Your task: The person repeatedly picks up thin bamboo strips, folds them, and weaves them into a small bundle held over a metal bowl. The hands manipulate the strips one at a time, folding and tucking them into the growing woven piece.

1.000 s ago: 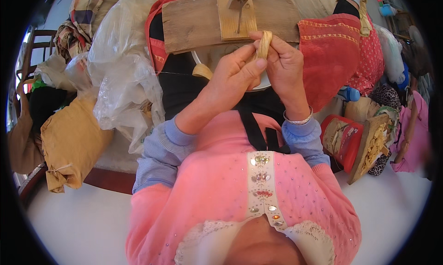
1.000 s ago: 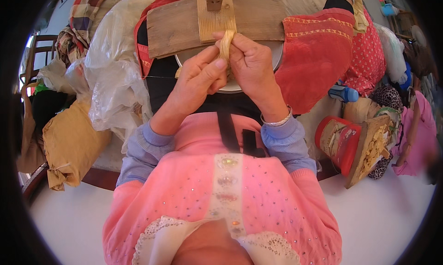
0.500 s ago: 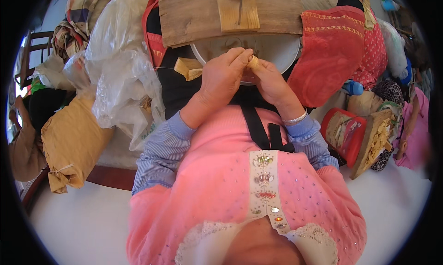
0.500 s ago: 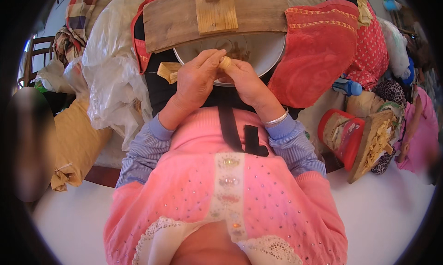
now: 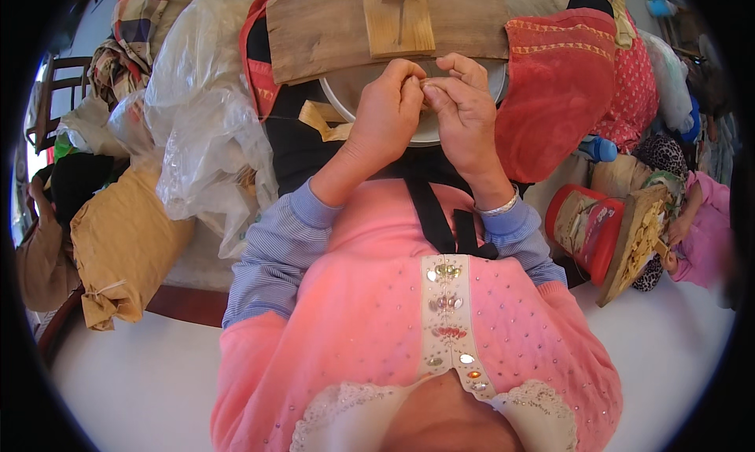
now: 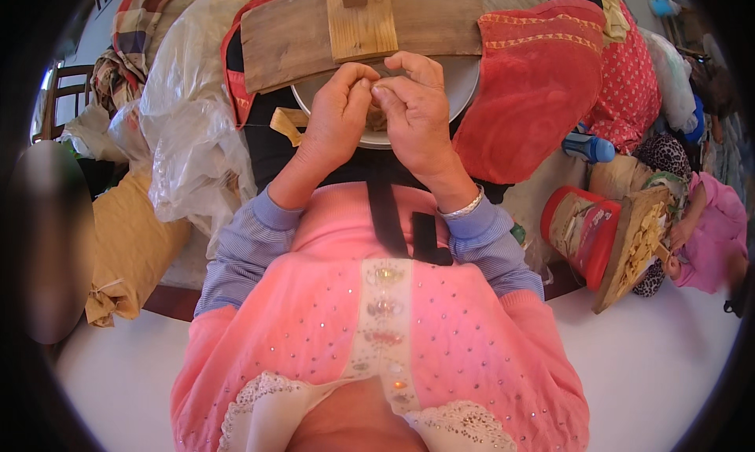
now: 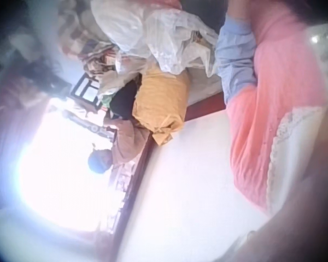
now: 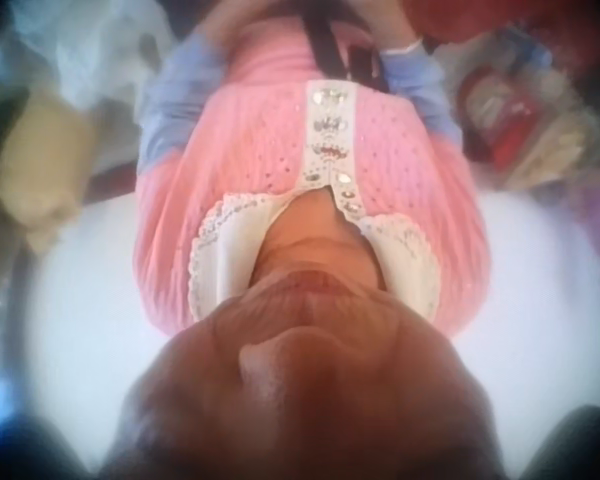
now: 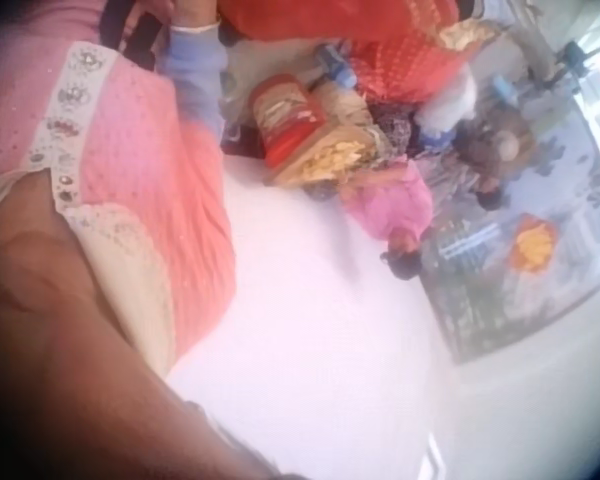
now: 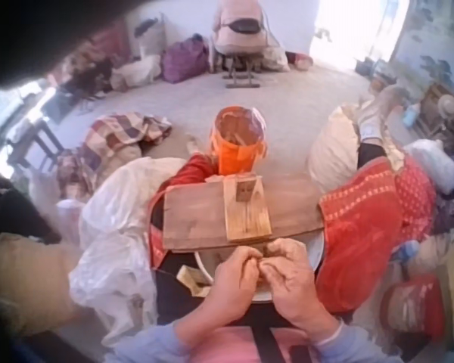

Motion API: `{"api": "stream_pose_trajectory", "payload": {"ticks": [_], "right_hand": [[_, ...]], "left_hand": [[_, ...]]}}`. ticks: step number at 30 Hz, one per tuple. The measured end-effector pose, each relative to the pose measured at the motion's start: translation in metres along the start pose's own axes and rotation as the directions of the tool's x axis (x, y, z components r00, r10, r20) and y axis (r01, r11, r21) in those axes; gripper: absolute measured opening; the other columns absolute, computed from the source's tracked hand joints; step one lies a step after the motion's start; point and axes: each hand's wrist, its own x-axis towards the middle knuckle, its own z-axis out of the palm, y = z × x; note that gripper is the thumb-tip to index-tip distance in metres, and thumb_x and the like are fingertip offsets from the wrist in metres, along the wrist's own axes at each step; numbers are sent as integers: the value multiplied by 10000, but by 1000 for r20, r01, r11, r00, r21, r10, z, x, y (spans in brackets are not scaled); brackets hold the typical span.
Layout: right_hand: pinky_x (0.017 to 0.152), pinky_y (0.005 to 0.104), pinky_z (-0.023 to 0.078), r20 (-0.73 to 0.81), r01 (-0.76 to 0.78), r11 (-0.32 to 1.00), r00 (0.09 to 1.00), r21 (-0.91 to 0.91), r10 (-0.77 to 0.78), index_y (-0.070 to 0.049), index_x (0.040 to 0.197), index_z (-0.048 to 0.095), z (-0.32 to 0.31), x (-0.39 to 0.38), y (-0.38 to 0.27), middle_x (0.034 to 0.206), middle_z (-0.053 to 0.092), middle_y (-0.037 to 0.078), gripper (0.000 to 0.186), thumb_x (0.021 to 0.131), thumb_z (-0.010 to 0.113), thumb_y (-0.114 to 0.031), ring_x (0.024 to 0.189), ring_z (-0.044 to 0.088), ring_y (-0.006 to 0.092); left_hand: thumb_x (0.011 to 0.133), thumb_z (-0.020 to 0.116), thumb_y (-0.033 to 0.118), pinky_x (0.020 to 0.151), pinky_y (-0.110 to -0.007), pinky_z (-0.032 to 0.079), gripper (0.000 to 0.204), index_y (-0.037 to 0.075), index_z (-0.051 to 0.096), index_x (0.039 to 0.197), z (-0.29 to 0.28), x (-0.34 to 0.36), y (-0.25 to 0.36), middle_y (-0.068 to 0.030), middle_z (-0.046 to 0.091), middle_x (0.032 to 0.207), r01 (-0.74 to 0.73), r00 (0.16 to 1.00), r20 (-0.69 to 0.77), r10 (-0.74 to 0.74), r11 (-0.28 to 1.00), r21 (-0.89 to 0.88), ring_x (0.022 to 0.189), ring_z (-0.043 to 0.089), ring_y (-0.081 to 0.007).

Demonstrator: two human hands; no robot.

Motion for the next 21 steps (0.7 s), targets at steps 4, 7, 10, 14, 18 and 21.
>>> {"api": "stream_pose_trajectory", "payload": {"ticks": [4, 7, 10, 14, 18, 21], "right_hand": [[827, 305, 449, -110, -37, 999, 993, -6, 36, 25, 830, 671, 3, 15, 11, 1054, 578, 134, 50, 804, 646, -9, 990, 536, 231], [812, 269, 450, -63, -187, 943, 975, 274, 212, 39, 812, 666, 13, 2, 13, 1066, 573, 117, 69, 828, 639, -22, 938, 555, 179], [774, 231, 454, 120, -372, 742, 920, 557, 372, 22, 1003, 647, 4, 8, 22, 992, 605, 68, 180, 892, 642, -119, 884, 559, 105], [695, 230, 461, 317, -378, 865, 908, 330, 275, -9, 1117, 614, -29, 18, 8, 846, 623, 36, 264, 921, 633, -185, 802, 564, 79], [568, 313, 439, 525, -145, 982, 830, -122, 188, -6, 957, 628, -47, 26, -5, 731, 613, 78, 216, 903, 634, -215, 651, 567, 213], [587, 359, 438, 559, -28, 990, 823, -135, 99, -23, 877, 622, -54, 20, -1, 739, 613, 99, 228, 887, 635, -250, 663, 559, 307]], "left_hand": [[1000, 470, 206, 529, -175, 372, 194, 34, 561, 1016, -7, -27, 2, -6, 523, 695, 434, 895, 291, -339, 815, -384, 595, 452, -26], [1000, 481, 206, 485, -211, 362, 207, 23, 579, 996, -21, -46, -3, 4, 497, 639, 349, 922, 256, -289, 908, -233, 548, 453, -52], [953, 543, 142, 510, -312, 432, 137, 25, 613, 944, -30, -47, -5, -74, 562, 697, -98, 994, 95, 57, 850, 518, 573, 568, -187], [863, 627, 124, 556, -368, 471, 108, 49, 620, 941, -38, -33, 3, -102, 619, 801, -394, 898, 168, 407, 572, 719, 656, 600, -306], [862, 633, 128, 542, -356, 456, 91, 41, 619, 884, -36, -23, 12, -102, 599, 748, -473, 867, 276, 415, 507, 721, 643, 593, -293], [874, 627, 140, 534, -342, 436, 122, 26, 604, 837, -47, -19, 13, -113, 579, 708, -354, 933, 268, 239, 740, 572, 629, 573, -294]]}}
